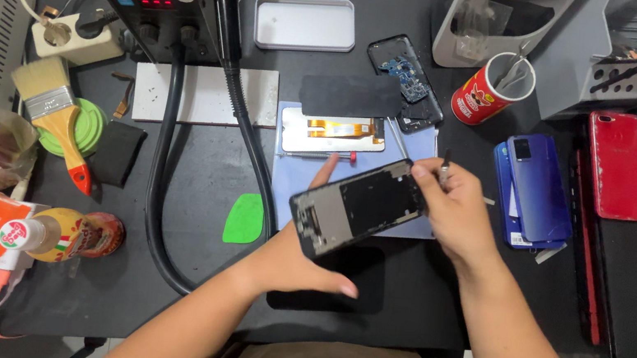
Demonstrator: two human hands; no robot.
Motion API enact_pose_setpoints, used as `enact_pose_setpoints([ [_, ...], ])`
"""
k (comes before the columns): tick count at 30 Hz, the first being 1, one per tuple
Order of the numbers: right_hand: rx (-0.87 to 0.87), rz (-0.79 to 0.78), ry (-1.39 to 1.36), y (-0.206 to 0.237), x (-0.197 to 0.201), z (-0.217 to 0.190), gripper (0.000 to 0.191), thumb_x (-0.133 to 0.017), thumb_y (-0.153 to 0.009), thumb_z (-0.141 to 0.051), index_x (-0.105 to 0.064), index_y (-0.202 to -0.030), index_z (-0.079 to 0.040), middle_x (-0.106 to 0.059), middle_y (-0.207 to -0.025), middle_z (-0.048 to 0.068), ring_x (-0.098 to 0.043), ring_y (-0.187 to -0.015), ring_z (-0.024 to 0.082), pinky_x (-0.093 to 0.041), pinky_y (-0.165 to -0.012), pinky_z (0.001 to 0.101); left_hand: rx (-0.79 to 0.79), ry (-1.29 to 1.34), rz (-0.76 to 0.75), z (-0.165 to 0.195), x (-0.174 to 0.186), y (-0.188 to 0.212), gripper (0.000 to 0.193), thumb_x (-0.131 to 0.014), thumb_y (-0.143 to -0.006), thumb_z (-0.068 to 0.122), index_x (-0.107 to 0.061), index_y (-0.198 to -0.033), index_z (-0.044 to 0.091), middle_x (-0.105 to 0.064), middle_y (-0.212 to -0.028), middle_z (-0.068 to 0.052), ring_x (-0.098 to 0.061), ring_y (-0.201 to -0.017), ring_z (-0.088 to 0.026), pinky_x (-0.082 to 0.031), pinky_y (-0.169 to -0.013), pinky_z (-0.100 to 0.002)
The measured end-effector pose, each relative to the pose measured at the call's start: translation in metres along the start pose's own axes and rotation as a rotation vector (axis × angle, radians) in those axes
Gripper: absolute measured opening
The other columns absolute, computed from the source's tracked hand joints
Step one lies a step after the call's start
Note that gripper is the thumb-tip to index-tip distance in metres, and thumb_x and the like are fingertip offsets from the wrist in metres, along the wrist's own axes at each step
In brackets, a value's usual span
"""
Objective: The person uses a screwdriver to remove screws from a smartphone, then uses a metal spudger to pry and separate the screen assembly from the frame. The person continues to pry along the edges to release the screen.
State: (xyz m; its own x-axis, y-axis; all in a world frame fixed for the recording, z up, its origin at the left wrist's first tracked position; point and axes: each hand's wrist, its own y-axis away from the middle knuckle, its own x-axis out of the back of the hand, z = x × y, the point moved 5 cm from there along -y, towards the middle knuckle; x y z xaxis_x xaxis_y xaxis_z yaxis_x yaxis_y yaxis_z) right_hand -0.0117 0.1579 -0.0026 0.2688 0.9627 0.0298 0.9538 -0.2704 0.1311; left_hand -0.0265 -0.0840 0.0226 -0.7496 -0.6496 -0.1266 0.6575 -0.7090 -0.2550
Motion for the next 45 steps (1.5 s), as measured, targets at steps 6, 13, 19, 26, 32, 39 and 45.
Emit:
enact_pose_setpoints([
  [6, 0.018, -0.073, 0.169, 0.007, -0.026, 0.006, 0.017, -0.065, -0.102, -0.015, -0.071, -0.104, 0.001, -0.067, -0.084, -0.003, -0.054, -0.073, 0.003, -0.044, -0.065, 0.0212, -0.380, -0.599, 0.335, 0.020, 0.005, 0.000, 0.103, -0.099, -0.067, 0.024, -0.031, -0.144, 0.011, -0.050, -0.141, -0.020, -0.056, -0.130, -0.038, -0.050, -0.111, -0.044],
  [13, 0.181, -0.058, 0.551, 0.026, -0.028, -0.029, 0.023, -0.050, -0.103, -0.013, -0.060, -0.123, -0.003, -0.067, -0.092, 0.008, -0.066, -0.084, 0.017, -0.052, -0.079, 0.0279, -0.232, -0.488, 0.353, 0.011, 0.008, 0.000, 0.081, -0.098, -0.074, 0.016, -0.042, -0.133, 0.005, -0.058, -0.139, -0.019, -0.068, -0.119, -0.027, -0.058, -0.102, -0.038],
  [19, 0.402, -0.074, 0.860, 0.051, -0.050, -0.054, 0.024, -0.064, -0.096, -0.011, -0.069, -0.119, -0.006, -0.070, -0.100, 0.012, -0.071, -0.083, 0.028, -0.055, -0.072, 0.0360, -0.100, -0.394, 0.382, 0.000, 0.011, -0.001, 0.081, -0.097, -0.075, 0.019, -0.035, -0.124, 0.006, -0.064, -0.133, -0.016, -0.071, -0.113, -0.022, -0.060, -0.095, -0.034],
  [26, 0.445, -0.117, 1.044, 0.049, -0.057, -0.050, 0.028, -0.068, -0.091, -0.008, -0.074, -0.117, -0.010, -0.070, -0.096, 0.009, -0.071, -0.080, 0.033, -0.057, -0.068, 0.0406, -0.094, -0.413, 0.422, -0.002, 0.011, 0.001, 0.080, -0.098, -0.074, 0.019, -0.034, -0.120, 0.005, -0.064, -0.132, -0.016, -0.071, -0.111, -0.023, -0.059, -0.093, -0.033],
  [32, 0.417, -0.150, 1.005, 0.047, -0.059, -0.043, 0.028, -0.067, -0.092, -0.007, -0.073, -0.119, -0.008, -0.069, -0.101, 0.008, -0.071, -0.075, 0.031, -0.057, -0.065, 0.0392, -0.007, -0.423, 0.407, -0.001, 0.011, -0.001, 0.073, -0.096, -0.075, 0.022, -0.040, -0.117, 0.002, -0.066, -0.129, -0.014, -0.074, -0.107, -0.021, -0.060, -0.090, -0.032],
  [39, 0.453, -0.126, 1.042, 0.047, -0.060, -0.043, 0.029, -0.067, -0.092, -0.007, -0.072, -0.121, -0.008, -0.069, -0.100, 0.009, -0.071, -0.080, 0.032, -0.058, -0.069, 0.0396, -0.012, -0.489, 0.411, 0.005, 0.011, -0.004, 0.069, -0.096, -0.074, 0.023, -0.043, -0.114, 0.001, -0.067, -0.125, -0.016, -0.073, -0.105, -0.024, -0.059, -0.089, -0.033],
  [45, 0.460, -0.125, 1.052, 0.048, -0.061, -0.042, 0.029, -0.067, -0.092, -0.008, -0.072, -0.121, -0.009, -0.069, -0.100, 0.008, -0.072, -0.078, 0.031, -0.058, -0.067, 0.0388, -0.008, -0.472, 0.406, 0.005, 0.012, -0.004, 0.070, -0.095, -0.075, 0.025, -0.042, -0.114, 0.001, -0.067, -0.125, -0.016, -0.073, -0.106, -0.024, -0.060, -0.090, -0.033],
])
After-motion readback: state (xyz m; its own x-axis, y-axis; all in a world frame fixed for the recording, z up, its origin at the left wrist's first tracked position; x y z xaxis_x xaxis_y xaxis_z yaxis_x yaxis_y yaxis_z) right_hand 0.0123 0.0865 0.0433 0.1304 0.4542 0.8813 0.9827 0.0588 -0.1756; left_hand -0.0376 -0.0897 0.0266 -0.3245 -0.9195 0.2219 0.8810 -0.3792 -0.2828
